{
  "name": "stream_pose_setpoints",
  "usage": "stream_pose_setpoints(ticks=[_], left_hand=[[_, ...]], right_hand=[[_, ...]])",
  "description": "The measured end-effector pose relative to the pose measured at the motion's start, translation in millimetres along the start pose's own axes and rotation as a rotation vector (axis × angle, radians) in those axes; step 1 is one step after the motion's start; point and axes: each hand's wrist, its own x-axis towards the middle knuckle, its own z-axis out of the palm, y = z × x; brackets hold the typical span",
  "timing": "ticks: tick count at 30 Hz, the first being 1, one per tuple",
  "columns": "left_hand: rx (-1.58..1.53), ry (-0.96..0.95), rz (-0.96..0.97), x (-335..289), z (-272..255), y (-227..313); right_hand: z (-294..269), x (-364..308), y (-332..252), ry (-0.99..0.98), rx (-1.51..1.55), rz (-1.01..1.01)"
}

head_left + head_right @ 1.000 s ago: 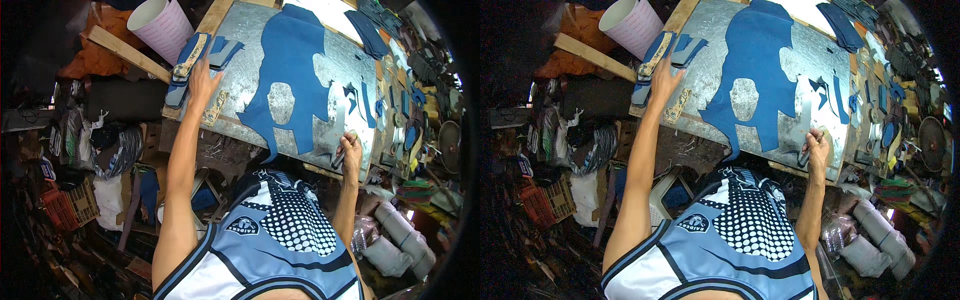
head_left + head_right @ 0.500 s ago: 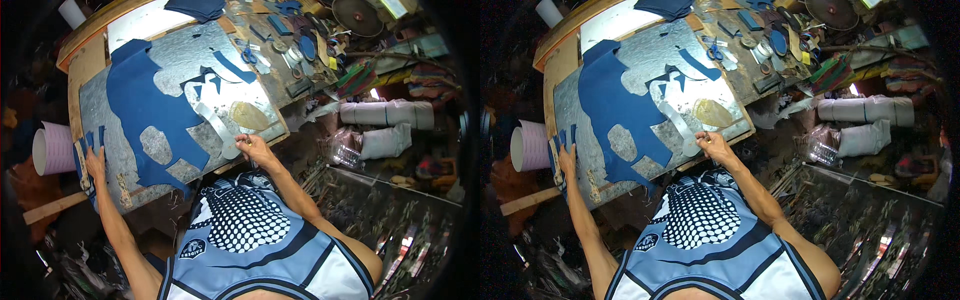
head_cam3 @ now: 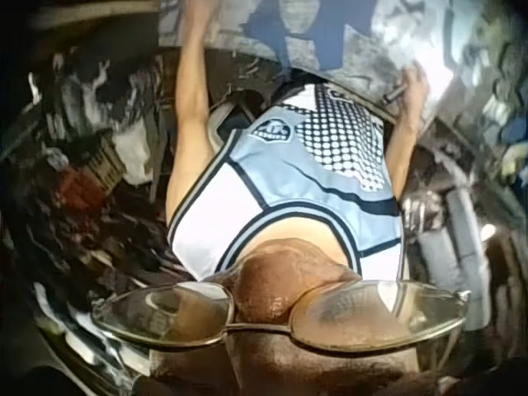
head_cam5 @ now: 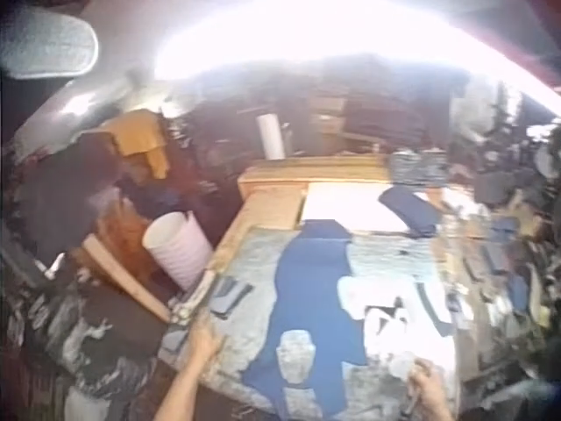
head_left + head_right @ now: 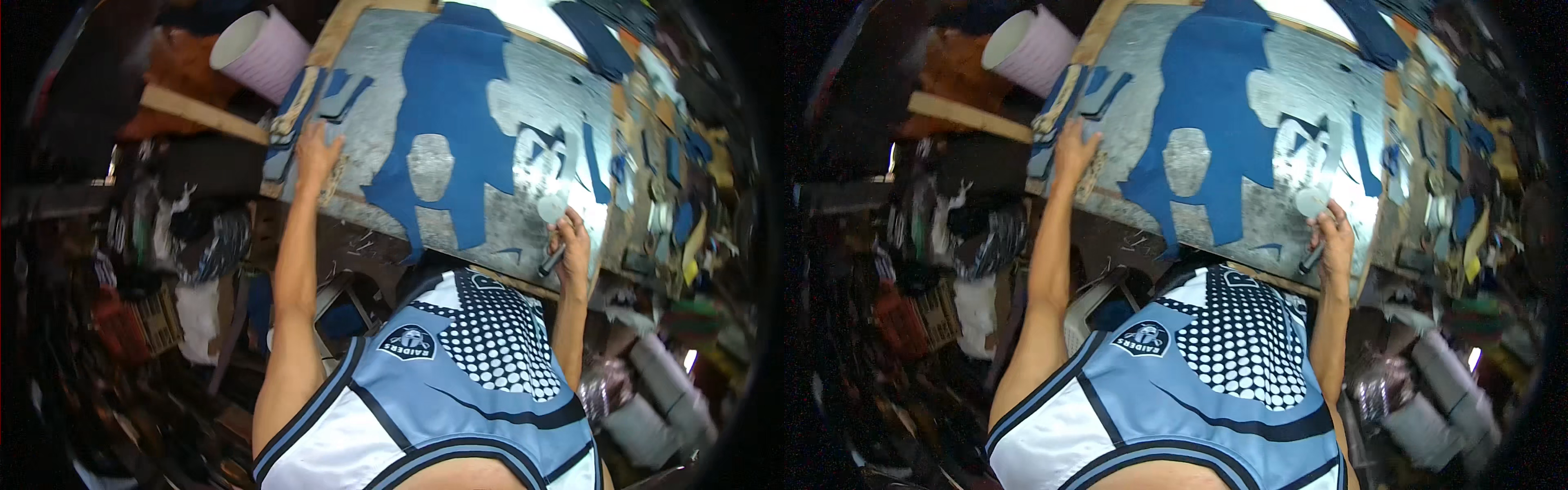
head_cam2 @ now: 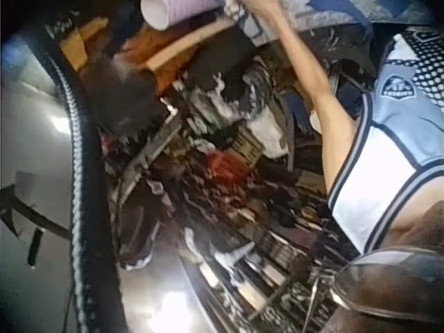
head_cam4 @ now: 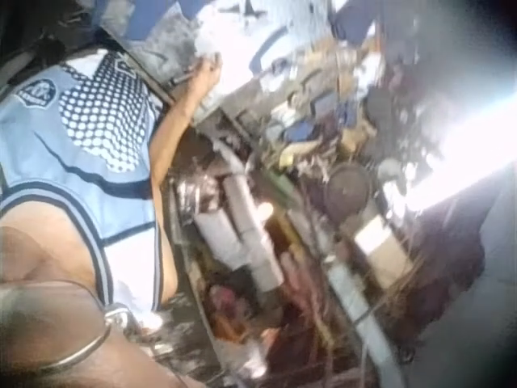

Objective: Cutting out shoe component shapes from a sheet of blue material using a hand-held cutter and template.

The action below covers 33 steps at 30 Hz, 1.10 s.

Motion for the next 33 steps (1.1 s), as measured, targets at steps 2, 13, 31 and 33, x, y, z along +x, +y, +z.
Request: stream_pose_setpoints(ticks=[2, 13, 31, 33], left_hand=[[0.023, 0.047, -0.039, -42, -9, -8], [0.229, 0.062, -0.012, -129, 17, -10], [0.371, -0.109, -0.171, -135, 22, -44], [0.346, -0.105, -0.156, -132, 22, -41]], right_hand=[[1, 16, 4, -0.064, -0.011, 0.007], [37, 115, -15, -0.209, -0.277, -0.16], [-155, 158, -34, 0.44, -1.268, -0.079], [-152, 162, -31, 0.471, -1.212, -0.057]])
